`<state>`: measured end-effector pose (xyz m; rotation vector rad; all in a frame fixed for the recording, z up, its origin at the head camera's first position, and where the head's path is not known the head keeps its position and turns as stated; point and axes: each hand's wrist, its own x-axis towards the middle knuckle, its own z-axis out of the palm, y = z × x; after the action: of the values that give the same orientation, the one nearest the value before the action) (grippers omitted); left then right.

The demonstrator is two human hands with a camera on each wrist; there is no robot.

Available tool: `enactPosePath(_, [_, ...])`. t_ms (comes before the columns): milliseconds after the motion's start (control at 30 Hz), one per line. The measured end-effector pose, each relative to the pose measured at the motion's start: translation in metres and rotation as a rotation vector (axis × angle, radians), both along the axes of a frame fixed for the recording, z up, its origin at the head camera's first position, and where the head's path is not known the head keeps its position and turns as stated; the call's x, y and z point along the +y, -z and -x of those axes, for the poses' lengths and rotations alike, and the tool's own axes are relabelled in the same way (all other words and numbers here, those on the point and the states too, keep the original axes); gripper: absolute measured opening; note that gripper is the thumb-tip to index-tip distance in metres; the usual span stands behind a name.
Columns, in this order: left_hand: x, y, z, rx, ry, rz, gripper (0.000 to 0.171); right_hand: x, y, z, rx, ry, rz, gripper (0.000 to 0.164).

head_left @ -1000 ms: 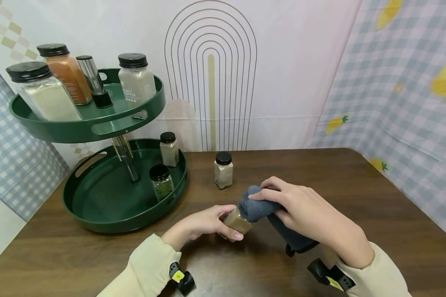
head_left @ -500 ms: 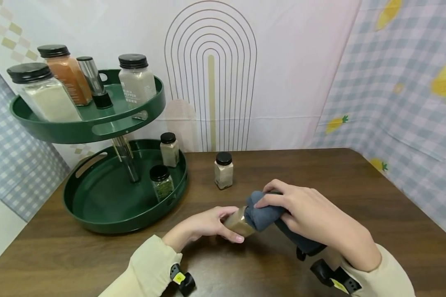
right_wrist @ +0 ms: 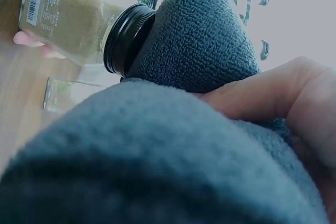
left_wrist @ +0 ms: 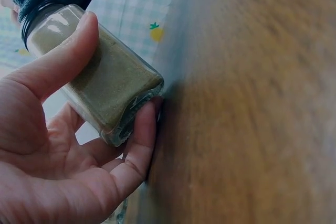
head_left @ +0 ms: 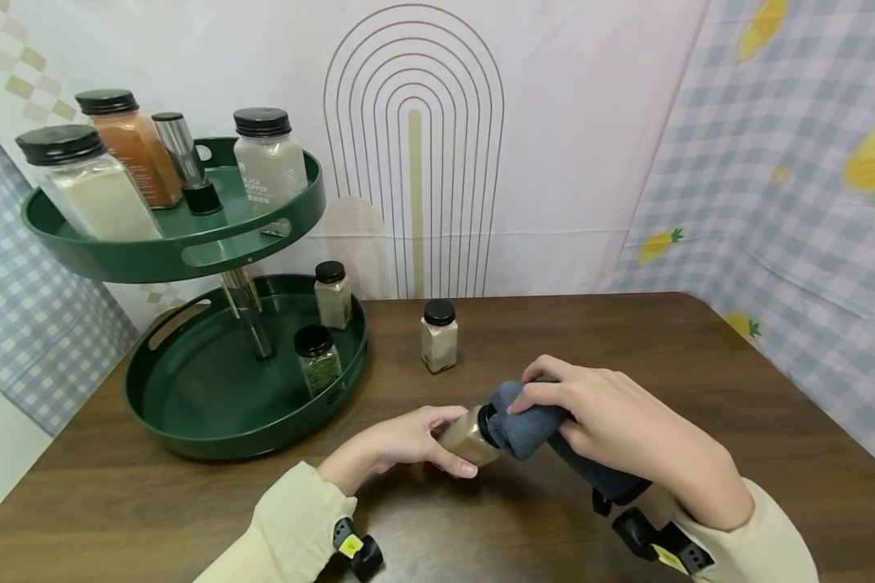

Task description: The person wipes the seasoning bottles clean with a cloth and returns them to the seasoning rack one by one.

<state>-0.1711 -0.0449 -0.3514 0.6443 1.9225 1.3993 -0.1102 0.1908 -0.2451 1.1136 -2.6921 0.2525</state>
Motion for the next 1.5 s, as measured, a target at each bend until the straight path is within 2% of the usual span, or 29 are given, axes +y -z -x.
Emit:
enactPosePath(133, [0.001,0.001,0.001,-0.006,-0.004,-0.005,0.038,0.002,0.0,0.0,-0.023,0.036,-0.009,0.049])
enactPosePath(233, [0.001,0.001,0.0,-0.007,-0.006,-0.007,0.038,0.004,-0.001,0.0,-0.027,0.095,-0.035,0.047])
enactPosePath(367, [-0.001,0.002,0.001,-0.022,-0.009,-0.018,0.039,0.006,-0.006,-0.003,0.035,0.203,-0.086,0.046])
enactPosePath(467, [-0.002,0.002,0.002,-0.041,-0.014,-0.023,0.04,0.006,-0.009,-0.006,0.116,0.243,-0.07,0.047])
enactPosePath(533, [-0.003,0.002,0.002,-0.05,-0.017,-0.021,0.041,0.005,-0.009,-0.005,0.166,0.212,-0.01,0.049])
enactPosePath(667, [-0.003,0.001,0.003,-0.067,-0.016,-0.027,0.043,-0.003,-0.003,0.0,0.247,0.057,0.112,0.054])
enactPosePath(767, [-0.003,0.001,0.004,-0.089,-0.011,-0.037,0.047,-0.011,0.005,0.005,0.223,-0.056,0.136,0.056])
enactPosePath(833, [-0.003,0.001,0.005,-0.095,-0.014,-0.038,0.049,-0.016,0.009,0.007,0.186,-0.085,0.125,0.057])
enactPosePath(1100, [-0.003,0.001,0.006,-0.098,-0.024,-0.024,0.055,-0.013,0.014,0.011,0.102,-0.021,0.122,0.056])
enactPosePath(1300, [-0.001,0.0,0.004,-0.072,-0.032,-0.005,0.04,-0.01,0.011,0.009,0.093,-0.019,0.11,0.058])
enactPosePath(1500, [0.0,0.0,0.003,-0.053,-0.034,0.006,0.036,-0.005,0.007,0.006,0.077,-0.01,0.082,0.058])
